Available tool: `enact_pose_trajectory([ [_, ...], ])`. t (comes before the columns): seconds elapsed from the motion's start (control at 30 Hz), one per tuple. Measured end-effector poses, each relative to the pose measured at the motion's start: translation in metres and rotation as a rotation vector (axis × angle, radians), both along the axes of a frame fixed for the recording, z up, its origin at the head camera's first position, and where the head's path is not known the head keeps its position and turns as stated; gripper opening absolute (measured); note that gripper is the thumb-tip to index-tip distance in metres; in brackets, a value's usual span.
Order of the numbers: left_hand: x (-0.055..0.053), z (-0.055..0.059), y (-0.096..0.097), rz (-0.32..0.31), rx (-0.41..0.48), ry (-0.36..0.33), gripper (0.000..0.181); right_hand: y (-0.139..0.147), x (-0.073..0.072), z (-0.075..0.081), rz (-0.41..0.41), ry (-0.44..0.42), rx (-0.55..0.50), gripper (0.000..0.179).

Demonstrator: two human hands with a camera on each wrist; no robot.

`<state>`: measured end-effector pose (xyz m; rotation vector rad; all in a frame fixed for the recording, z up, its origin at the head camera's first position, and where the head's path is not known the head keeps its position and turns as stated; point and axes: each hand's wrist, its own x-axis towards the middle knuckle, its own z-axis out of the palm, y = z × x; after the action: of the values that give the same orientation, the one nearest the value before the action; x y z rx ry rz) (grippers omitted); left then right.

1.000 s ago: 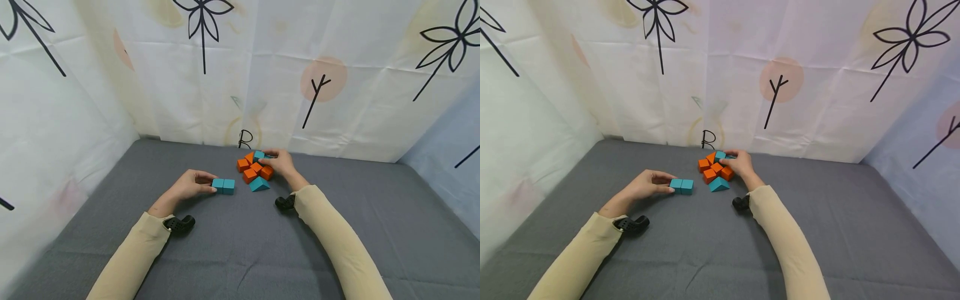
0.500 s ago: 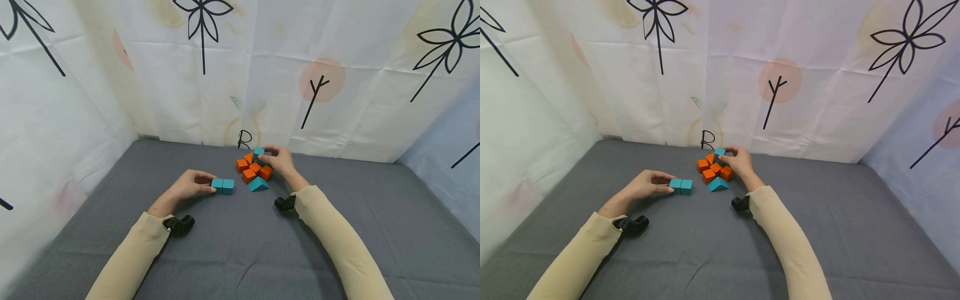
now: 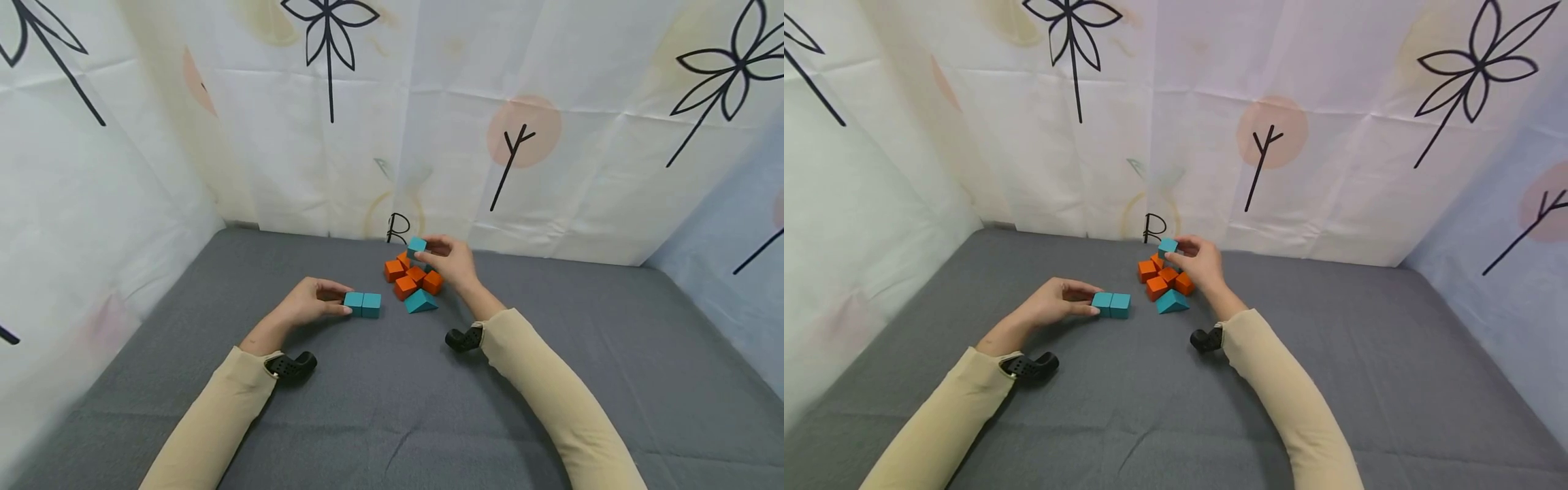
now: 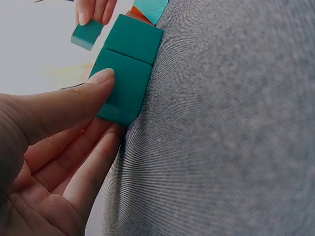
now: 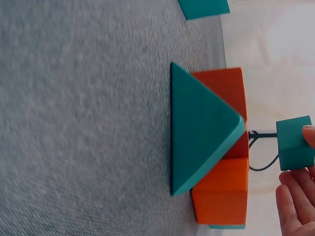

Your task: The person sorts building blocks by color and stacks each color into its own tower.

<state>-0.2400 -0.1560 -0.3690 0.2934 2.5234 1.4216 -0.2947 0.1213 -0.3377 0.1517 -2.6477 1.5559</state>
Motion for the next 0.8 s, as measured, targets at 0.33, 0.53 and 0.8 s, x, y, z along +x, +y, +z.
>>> enact_pose_trajectory([
  [0.33,0.001,0.0,0.001,0.012,0.0,-0.009,0.042,-0.01,0.013,-0.001,0.085,0.004,-0.067,0.041],
  [0.53,-0.001,-0.001,0.0,0.0,0.006,-0.012,0.043,-0.016,0.018,-0.001,0.129,0.015,-0.078,0.042],
  [0.8,-0.001,0.0,-0.001,0.002,0.017,-0.006,0.043,-0.025,0.024,0.001,0.144,0.003,-0.045,0.042],
])
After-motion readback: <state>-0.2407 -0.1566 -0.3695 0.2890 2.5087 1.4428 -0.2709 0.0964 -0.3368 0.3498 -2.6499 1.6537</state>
